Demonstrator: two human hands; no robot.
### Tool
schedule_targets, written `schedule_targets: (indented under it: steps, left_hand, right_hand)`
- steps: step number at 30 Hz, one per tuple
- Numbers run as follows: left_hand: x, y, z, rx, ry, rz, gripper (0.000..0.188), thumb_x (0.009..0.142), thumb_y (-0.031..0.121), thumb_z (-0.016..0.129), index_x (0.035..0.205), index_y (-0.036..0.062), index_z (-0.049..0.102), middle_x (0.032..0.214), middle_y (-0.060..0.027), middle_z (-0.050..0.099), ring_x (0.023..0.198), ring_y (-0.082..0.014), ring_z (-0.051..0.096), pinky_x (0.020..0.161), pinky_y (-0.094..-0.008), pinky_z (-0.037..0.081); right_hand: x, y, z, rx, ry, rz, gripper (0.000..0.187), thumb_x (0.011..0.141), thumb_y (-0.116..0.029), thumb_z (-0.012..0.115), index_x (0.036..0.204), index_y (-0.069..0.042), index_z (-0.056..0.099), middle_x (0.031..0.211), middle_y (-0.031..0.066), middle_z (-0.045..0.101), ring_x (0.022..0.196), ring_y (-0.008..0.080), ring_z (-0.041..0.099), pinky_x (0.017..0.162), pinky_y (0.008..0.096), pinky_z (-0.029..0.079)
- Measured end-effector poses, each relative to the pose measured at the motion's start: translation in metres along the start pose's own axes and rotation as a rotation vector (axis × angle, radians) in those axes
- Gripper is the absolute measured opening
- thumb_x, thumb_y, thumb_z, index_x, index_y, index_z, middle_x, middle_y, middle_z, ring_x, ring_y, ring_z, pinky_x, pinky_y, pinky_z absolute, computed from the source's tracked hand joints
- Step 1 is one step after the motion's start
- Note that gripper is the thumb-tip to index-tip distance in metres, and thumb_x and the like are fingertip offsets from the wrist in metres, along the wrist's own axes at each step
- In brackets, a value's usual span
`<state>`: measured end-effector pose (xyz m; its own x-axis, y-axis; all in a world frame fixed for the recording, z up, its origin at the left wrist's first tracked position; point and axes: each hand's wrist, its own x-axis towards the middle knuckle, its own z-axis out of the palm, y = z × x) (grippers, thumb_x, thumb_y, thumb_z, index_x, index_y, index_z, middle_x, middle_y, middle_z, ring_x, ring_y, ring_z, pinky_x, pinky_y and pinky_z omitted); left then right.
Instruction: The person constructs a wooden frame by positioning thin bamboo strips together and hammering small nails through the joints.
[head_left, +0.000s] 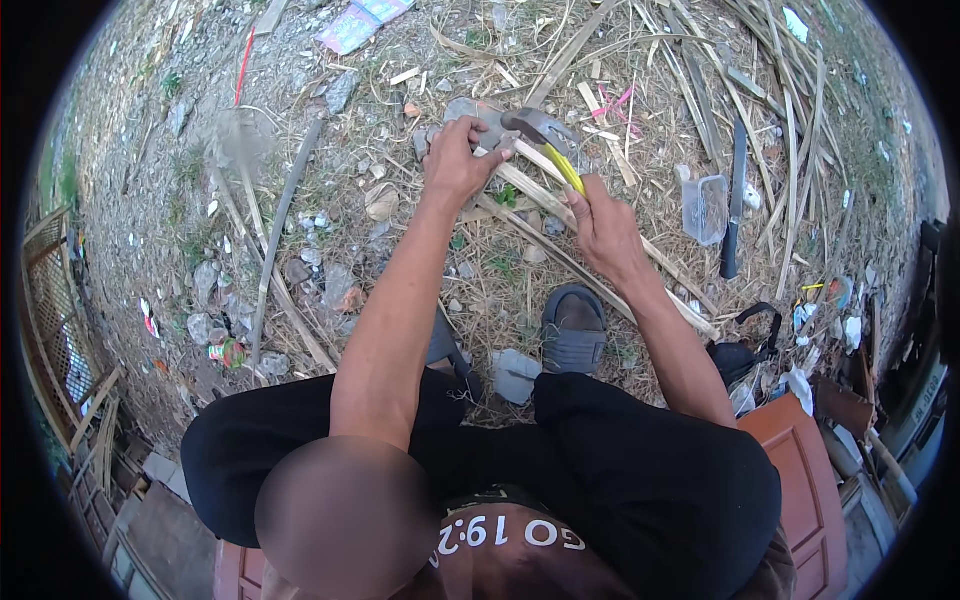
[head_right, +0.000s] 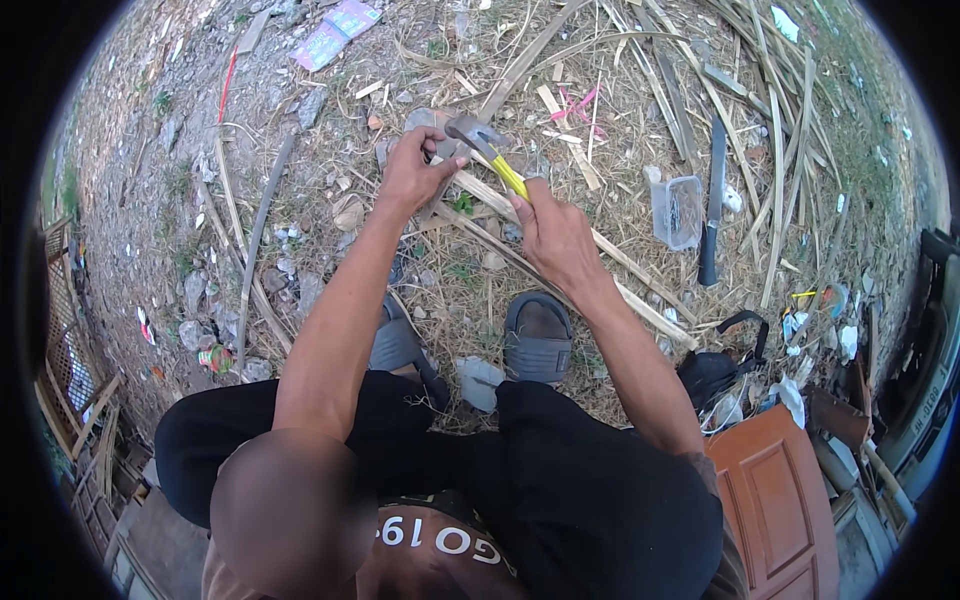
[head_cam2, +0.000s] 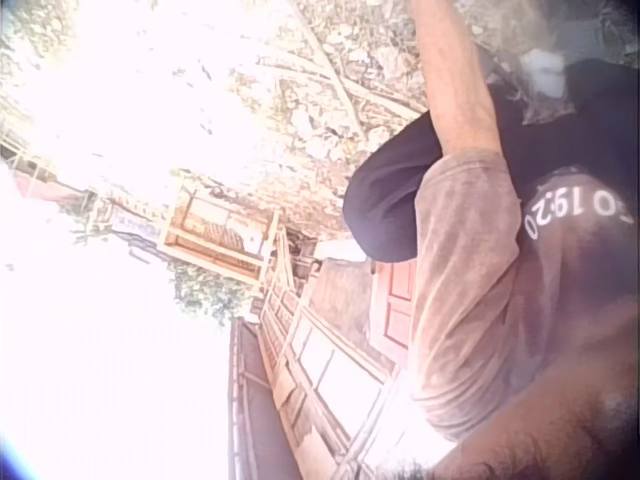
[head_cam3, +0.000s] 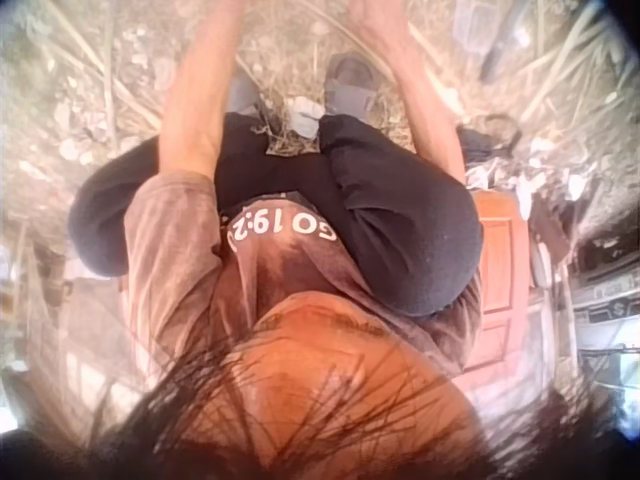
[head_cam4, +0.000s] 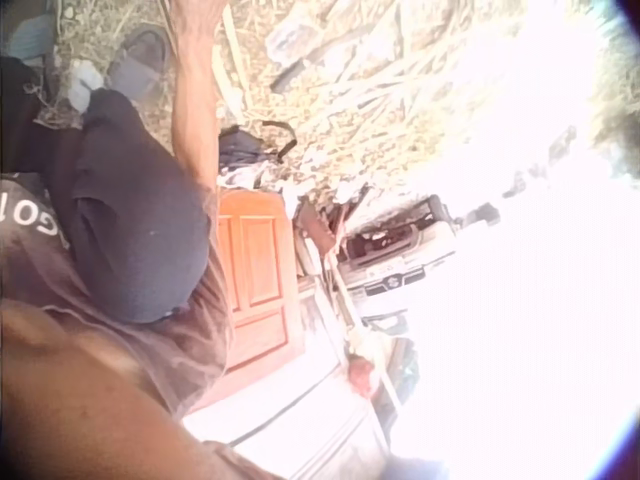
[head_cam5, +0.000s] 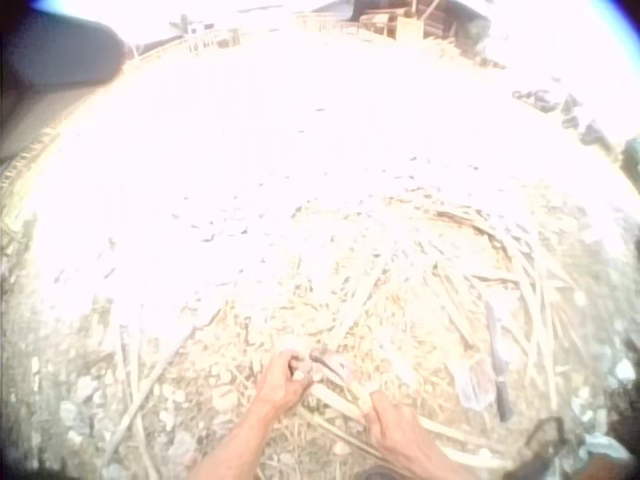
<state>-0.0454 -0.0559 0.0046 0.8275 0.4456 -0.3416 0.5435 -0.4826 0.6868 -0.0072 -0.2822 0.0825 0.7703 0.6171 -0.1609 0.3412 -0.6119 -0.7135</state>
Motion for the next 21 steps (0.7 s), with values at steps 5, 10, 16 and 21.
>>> schedule_targets:
  steps: [5, 10, 16, 21]
  left_hand:
    - [0.001, 0.009, -0.002, 0.008, -0.065, -0.062, 0.055, 0.069, 0.038, 0.087, 0.11, 0.0112, 0.062, 0.102, -0.0052, 0.062, 0.1, -0.0266, 0.058, 0.085, -0.0429, 0.048]
    - [0.002, 0.002, -0.001, -0.001, -0.029, -0.013, 0.055, 0.069, 0.04, 0.087, 0.11, 0.011, 0.062, 0.102, -0.0056, 0.062, 0.099, -0.0265, 0.058, 0.086, -0.0432, 0.047]
    - [0.003, 0.008, 0.0, 0.008, -0.023, 0.018, 0.056, 0.069, 0.035, 0.088, 0.109, 0.0066, 0.062, 0.094, -0.0046, 0.058, 0.088, -0.0224, 0.055, 0.078, -0.0378, 0.047]
    - [0.006, -0.003, -0.001, 0.01, -0.035, -0.02, 0.057, 0.069, 0.037, 0.087, 0.113, 0.0105, 0.062, 0.1, -0.0053, 0.061, 0.097, -0.0256, 0.059, 0.085, -0.0418, 0.048]
  right_hand:
    - [-0.009, 0.005, 0.002, 0.152, 0.217, -0.165, 0.02, 0.102, -0.022, 0.051, 0.098, -0.003, 0.047, 0.054, 0.0219, 0.052, 0.049, 0.0451, 0.055, 0.044, 0.0499, 0.039]
    - [0.004, 0.01, -0.002, -0.057, 0.011, -0.026, 0.023, 0.104, -0.023, 0.048, 0.094, -0.003, 0.045, 0.054, 0.0197, 0.051, 0.048, 0.0414, 0.057, 0.042, 0.0474, 0.039]
    - [-0.014, 0.016, 0.0, 0.111, 0.243, -0.121, 0.021, 0.104, -0.021, 0.047, 0.096, -0.001, 0.047, 0.056, 0.021, 0.055, 0.05, 0.0421, 0.058, 0.044, 0.0479, 0.04]
    - [-0.005, -0.004, -0.004, -0.01, 0.002, -0.011, 0.02, 0.102, -0.02, 0.049, 0.1, -0.001, 0.047, 0.053, 0.0212, 0.052, 0.05, 0.0431, 0.058, 0.045, 0.0491, 0.042]
